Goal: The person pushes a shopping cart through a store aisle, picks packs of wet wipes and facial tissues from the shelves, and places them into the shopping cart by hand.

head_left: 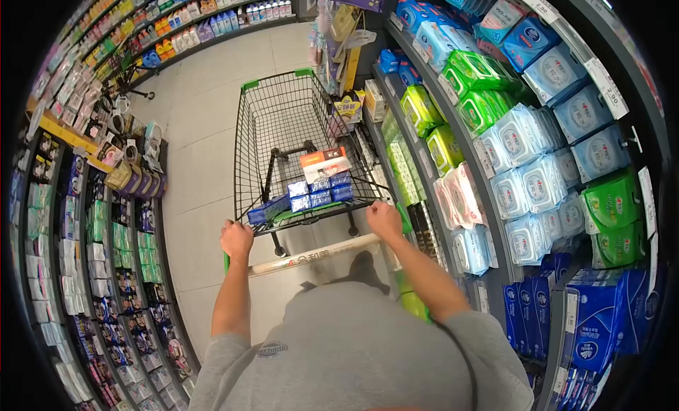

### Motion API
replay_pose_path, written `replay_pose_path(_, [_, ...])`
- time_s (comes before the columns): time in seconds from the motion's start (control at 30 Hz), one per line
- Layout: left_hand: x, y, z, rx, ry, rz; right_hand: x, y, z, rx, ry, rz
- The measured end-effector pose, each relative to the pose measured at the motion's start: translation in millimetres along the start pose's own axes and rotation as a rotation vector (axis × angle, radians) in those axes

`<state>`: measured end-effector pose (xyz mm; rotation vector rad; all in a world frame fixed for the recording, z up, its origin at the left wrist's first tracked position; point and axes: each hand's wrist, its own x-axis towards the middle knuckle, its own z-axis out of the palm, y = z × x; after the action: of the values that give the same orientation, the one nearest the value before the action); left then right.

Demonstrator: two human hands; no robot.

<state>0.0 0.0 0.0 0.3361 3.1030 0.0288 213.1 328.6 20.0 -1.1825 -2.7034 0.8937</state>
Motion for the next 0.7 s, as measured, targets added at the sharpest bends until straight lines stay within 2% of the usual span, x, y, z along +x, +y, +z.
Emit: replay_pose_path(0.7, [-2.2, 0.9, 3.6, 0.007, 0.040, 0.021, 0.9, 3.8, -0.9, -0.014, -0.003, 0.002])
